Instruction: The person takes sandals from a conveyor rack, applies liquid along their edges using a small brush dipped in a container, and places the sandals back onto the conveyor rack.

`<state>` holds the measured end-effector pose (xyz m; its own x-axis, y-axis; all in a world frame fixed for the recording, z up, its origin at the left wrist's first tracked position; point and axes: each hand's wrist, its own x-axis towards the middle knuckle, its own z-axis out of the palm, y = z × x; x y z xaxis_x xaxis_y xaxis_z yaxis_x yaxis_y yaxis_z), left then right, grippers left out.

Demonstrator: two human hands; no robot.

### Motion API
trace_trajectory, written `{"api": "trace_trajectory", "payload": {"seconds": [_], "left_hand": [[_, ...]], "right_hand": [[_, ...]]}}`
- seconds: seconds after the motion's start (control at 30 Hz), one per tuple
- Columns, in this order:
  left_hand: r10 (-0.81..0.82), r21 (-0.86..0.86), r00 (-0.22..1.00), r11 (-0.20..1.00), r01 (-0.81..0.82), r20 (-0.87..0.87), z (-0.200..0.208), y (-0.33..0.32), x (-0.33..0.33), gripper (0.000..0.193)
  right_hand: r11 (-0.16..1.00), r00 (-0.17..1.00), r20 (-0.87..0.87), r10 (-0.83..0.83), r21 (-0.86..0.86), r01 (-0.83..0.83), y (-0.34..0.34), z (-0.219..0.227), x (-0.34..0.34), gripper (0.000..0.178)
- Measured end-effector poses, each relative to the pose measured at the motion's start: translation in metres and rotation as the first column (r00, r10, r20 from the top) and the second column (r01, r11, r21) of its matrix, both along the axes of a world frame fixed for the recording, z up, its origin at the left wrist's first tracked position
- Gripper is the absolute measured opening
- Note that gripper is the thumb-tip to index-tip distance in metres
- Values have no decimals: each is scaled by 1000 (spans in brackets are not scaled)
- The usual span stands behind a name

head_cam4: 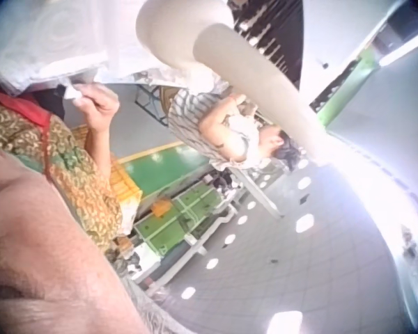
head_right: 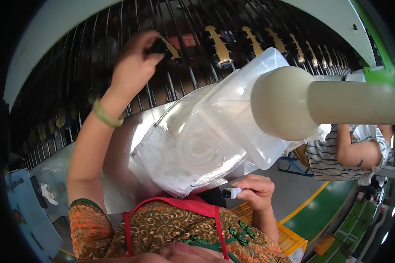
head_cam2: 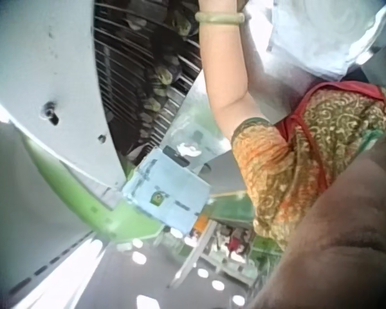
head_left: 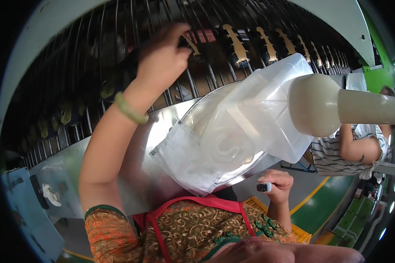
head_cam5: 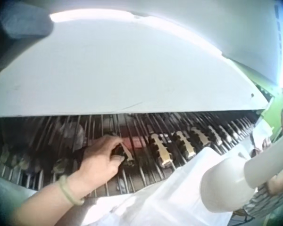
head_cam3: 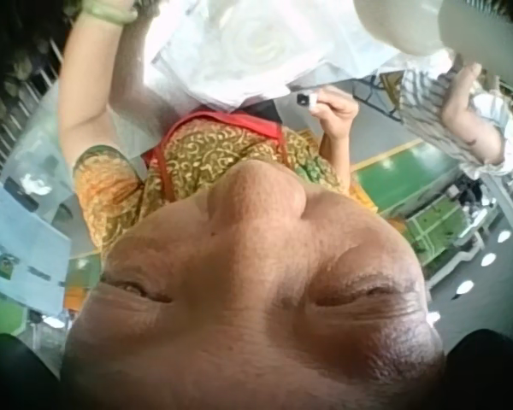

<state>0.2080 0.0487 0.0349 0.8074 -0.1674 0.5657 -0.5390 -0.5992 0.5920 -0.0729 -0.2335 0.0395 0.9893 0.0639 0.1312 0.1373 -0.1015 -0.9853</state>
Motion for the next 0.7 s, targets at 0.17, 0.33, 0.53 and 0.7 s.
{"api": "trace_trajectory", "payload": {"seconds": [0.17,0.33,0.53,0.7], "left_hand": [[-236,259,956,948,187,174,-20,-49,94,66],[-281,317,869,849,423,-407,7,-95,116,94],[-348,348,736,711,611,-581,-8,-130,146,110],[-558,391,759,651,651,-336,-36,-134,163,102]], "right_hand": [[999,1000,6,14,30,-14,0,-2,0,19],[999,999,34,6,42,-7,-8,-5,-5,19],[999,997,-64,-44,29,46,-17,-10,-14,19],[997,996,-73,-59,51,63,-15,-11,-13,19]]}}
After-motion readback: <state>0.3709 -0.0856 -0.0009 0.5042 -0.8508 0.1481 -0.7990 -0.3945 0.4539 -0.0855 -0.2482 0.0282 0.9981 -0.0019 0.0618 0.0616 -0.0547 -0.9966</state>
